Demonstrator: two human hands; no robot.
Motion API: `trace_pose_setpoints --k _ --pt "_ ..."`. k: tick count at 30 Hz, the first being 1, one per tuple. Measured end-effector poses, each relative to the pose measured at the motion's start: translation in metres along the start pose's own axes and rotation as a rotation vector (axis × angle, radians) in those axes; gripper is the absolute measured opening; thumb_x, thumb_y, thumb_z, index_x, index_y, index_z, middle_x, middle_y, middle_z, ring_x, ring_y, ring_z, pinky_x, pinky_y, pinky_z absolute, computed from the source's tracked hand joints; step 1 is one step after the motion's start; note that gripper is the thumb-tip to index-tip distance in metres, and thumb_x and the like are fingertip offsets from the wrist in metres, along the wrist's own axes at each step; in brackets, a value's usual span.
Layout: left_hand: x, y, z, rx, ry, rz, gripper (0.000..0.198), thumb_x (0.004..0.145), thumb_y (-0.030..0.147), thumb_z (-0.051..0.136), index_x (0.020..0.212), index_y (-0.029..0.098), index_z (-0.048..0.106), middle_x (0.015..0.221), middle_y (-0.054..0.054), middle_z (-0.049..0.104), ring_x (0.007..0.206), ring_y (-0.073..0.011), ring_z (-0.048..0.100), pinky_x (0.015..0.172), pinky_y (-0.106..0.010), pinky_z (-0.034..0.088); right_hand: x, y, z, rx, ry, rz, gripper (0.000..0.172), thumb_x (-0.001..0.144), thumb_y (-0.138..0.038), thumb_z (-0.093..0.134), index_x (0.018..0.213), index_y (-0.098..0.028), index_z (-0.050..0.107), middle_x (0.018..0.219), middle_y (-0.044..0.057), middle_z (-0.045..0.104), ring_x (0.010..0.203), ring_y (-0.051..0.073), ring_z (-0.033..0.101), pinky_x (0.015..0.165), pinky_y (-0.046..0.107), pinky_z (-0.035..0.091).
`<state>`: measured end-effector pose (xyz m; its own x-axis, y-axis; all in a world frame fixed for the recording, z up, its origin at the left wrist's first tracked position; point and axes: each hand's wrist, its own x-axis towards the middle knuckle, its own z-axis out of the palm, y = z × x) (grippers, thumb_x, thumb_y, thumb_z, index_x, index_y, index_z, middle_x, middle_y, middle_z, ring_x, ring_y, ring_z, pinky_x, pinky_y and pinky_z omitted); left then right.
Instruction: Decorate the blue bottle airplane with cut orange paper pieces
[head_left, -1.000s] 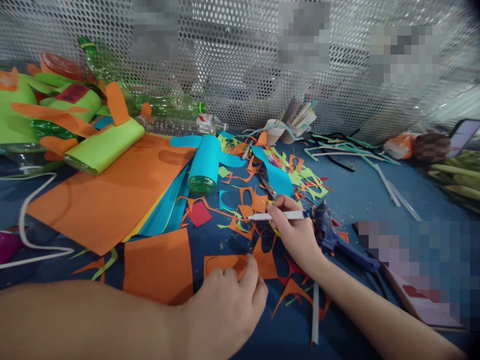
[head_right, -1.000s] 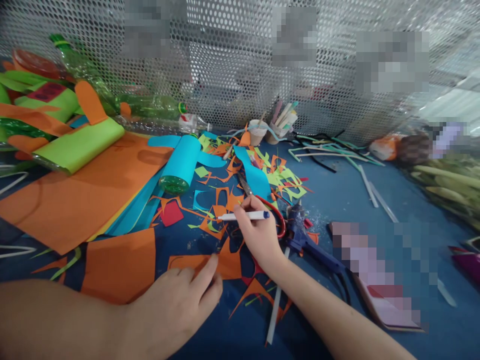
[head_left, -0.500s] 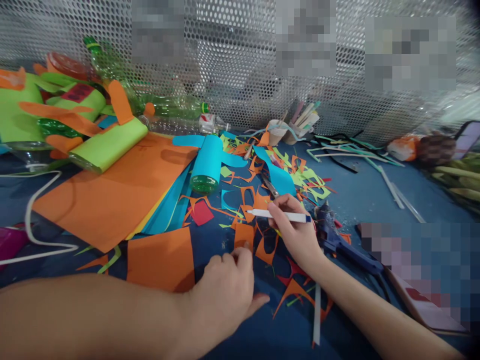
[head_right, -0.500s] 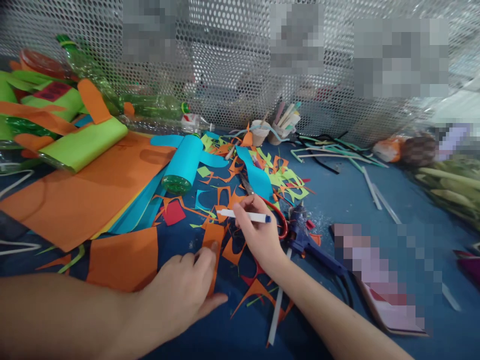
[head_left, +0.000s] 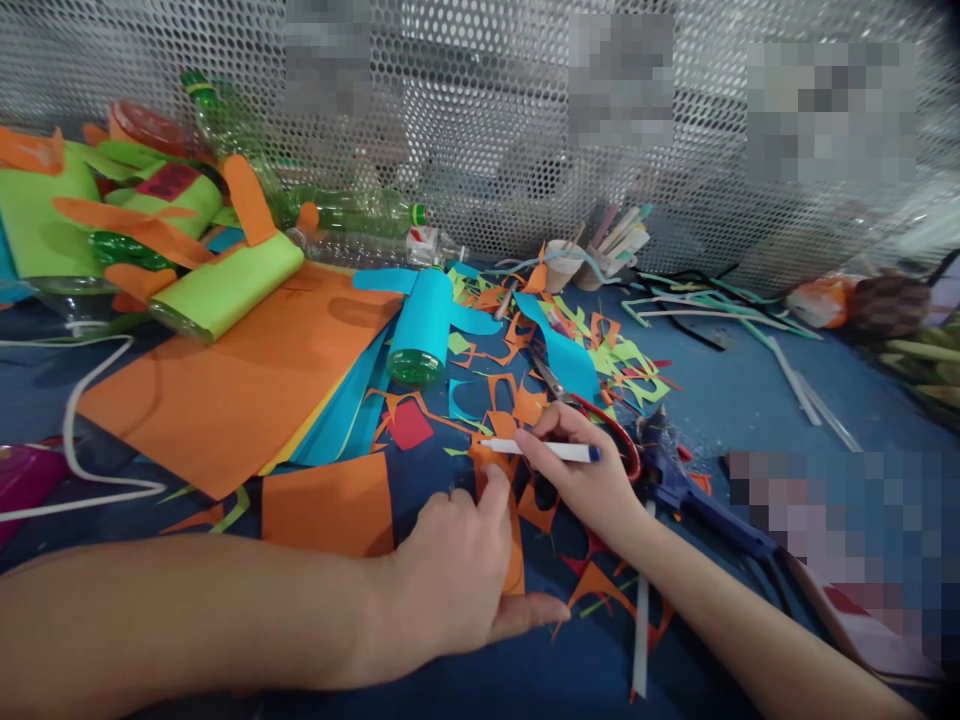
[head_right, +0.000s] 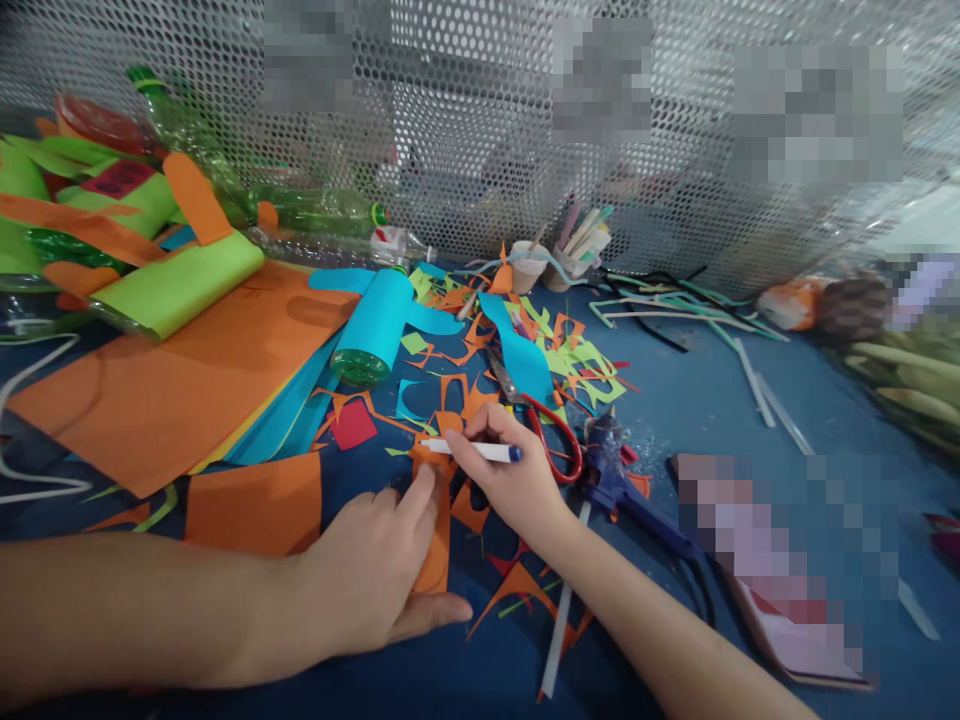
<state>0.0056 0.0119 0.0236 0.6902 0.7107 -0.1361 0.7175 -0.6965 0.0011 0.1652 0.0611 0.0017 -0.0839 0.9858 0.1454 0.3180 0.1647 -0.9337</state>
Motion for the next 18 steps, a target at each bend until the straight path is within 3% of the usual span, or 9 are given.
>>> trace_pose_setpoints --k 5,18 --pt "-0.0012 0.0003 -0.0008 -0.025 -0.029 -0.025 0.103 0.071 0.082 0.019 0.124 -0.001 0.051 0.126 -0.032 0.044 0.073 -0.0257 0.062 0.059 -0.036 0.051 -0.0008 0.0013 -0.0011 -0.036 -0.040 -0.022 0.023 0.079 -0.028 0.062 0.067 -0.021 0.044 0.056 -0.007 0.038 0.049 0.009 0.033 0.046 0.025 0.026" --pt "-0.0002 0.0024 0.0049 0.019 -0.032 -0.022 0.109 0.069 0.083 0.012 0.126 -0.002 0.049 0.128 -0.028 0.045 0.072 -0.0260 0.061 0.059 -0.036 0.052 -0.0006 0.0034 0.0001 -0.045 -0.066 -0.045 0.023 0.081 -0.029 0.062 0.067 -0.021 0.046 0.058 -0.005 0.044 0.049 0.009 0.038 0.046 0.024 0.030"
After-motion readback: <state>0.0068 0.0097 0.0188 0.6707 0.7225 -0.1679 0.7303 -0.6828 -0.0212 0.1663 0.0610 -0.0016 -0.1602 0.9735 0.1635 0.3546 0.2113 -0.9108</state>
